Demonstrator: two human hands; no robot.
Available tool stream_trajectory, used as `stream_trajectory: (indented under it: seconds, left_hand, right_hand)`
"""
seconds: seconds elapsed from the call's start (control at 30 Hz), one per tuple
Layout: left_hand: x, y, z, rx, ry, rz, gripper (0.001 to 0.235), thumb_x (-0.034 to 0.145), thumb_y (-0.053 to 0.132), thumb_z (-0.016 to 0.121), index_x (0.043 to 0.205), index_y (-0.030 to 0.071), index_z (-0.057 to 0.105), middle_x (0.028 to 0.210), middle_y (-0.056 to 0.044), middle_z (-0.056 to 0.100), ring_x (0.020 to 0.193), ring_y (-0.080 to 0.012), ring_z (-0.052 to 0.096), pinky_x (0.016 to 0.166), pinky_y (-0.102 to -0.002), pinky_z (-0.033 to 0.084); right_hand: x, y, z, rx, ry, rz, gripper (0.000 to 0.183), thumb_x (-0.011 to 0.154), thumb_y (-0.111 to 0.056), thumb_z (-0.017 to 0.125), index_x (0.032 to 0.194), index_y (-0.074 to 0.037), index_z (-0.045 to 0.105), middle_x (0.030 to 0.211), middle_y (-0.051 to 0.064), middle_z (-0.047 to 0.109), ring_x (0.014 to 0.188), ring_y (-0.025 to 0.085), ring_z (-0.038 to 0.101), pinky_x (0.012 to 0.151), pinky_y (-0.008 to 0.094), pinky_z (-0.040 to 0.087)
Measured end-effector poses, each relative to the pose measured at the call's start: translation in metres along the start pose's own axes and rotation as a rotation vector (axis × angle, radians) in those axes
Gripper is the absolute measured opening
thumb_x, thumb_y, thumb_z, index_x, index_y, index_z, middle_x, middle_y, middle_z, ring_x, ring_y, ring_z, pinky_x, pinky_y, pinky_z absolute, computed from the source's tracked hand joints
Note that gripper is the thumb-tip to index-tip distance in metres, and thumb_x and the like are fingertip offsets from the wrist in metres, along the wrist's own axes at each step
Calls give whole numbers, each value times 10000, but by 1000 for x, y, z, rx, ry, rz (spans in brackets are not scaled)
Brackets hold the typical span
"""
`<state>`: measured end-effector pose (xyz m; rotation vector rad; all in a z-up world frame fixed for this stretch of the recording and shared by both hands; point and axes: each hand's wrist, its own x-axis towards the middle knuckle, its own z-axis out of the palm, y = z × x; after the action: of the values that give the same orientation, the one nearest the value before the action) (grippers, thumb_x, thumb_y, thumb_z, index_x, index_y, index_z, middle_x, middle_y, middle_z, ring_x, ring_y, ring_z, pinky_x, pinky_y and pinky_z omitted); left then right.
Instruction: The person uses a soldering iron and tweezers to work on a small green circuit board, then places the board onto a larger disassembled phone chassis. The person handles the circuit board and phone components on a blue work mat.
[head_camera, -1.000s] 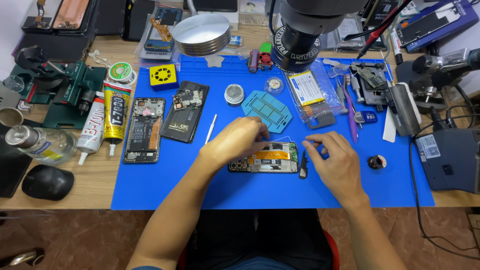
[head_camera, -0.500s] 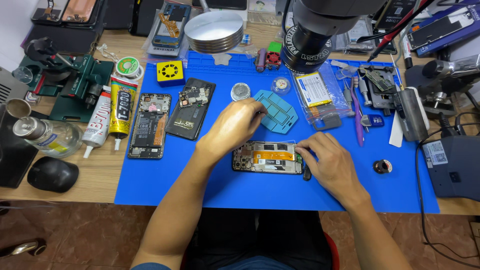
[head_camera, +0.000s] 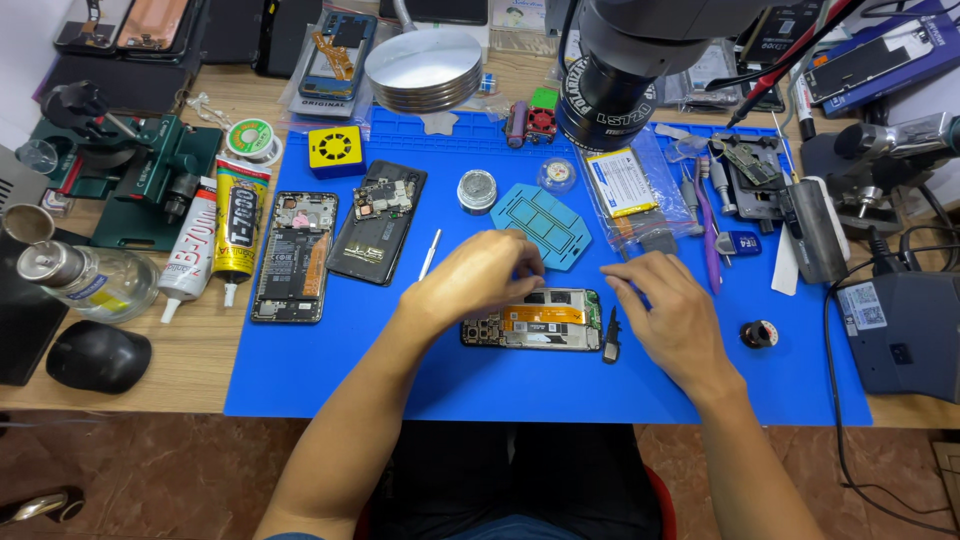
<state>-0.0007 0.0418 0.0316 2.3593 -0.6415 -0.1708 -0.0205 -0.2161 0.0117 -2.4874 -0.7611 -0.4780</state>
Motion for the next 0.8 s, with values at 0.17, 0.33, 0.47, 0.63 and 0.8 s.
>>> stream_trajectory:
  seconds: [0.17, 0.33, 0.47, 0.63, 0.8]
  left_hand:
    - [4, 16, 14, -51, 7, 115, 132, 912, 137, 747, 991, 36, 779, 923, -136, 729, 918, -262, 726, 833, -360, 585]
    - [7, 10, 47, 63, -9, 261, 266, 804, 220, 833, 996, 53, 757, 947, -139, 695, 955, -318, 695, 844, -435, 560]
    - [11, 9, 56, 94, -11, 248, 271, 826, 211, 835, 1026, 47, 754, 993, -132, 698, 999, -296, 690, 865, -400, 558]
    - [13, 4, 66, 137, -8, 295, 253, 843, 211, 828, 1031, 58, 754, 994, -112, 706, 979, -266, 687, 858, -371, 560]
    - [12, 6, 66, 124, -22, 275, 237, 859, 183, 793, 1044, 50, 728, 955, -117, 697, 956, -278, 686, 865, -387, 556]
  right_hand:
    - [-16, 6, 1, 127, 87, 80, 59, 1012, -136, 746, 1053, -125, 788, 838, 14, 668, 760, 178, 638, 621, 287, 543]
    - [-22, 8, 3, 184, 147, 74, 61, 967, -90, 777, 1024, -101, 793, 838, 29, 702, 737, 187, 642, 583, 286, 532]
    - [-21, 9, 7, 228, 163, 56, 65, 957, -85, 776, 1020, -94, 795, 849, 41, 711, 738, 200, 645, 582, 294, 530]
    - [-21, 11, 6, 237, 177, 40, 51, 960, -71, 766, 1004, -80, 790, 830, 49, 708, 726, 203, 644, 564, 294, 530]
    - [-22, 15, 6, 265, 209, 26, 51, 956, -63, 769, 1002, -69, 791, 833, 43, 717, 723, 200, 647, 558, 276, 524]
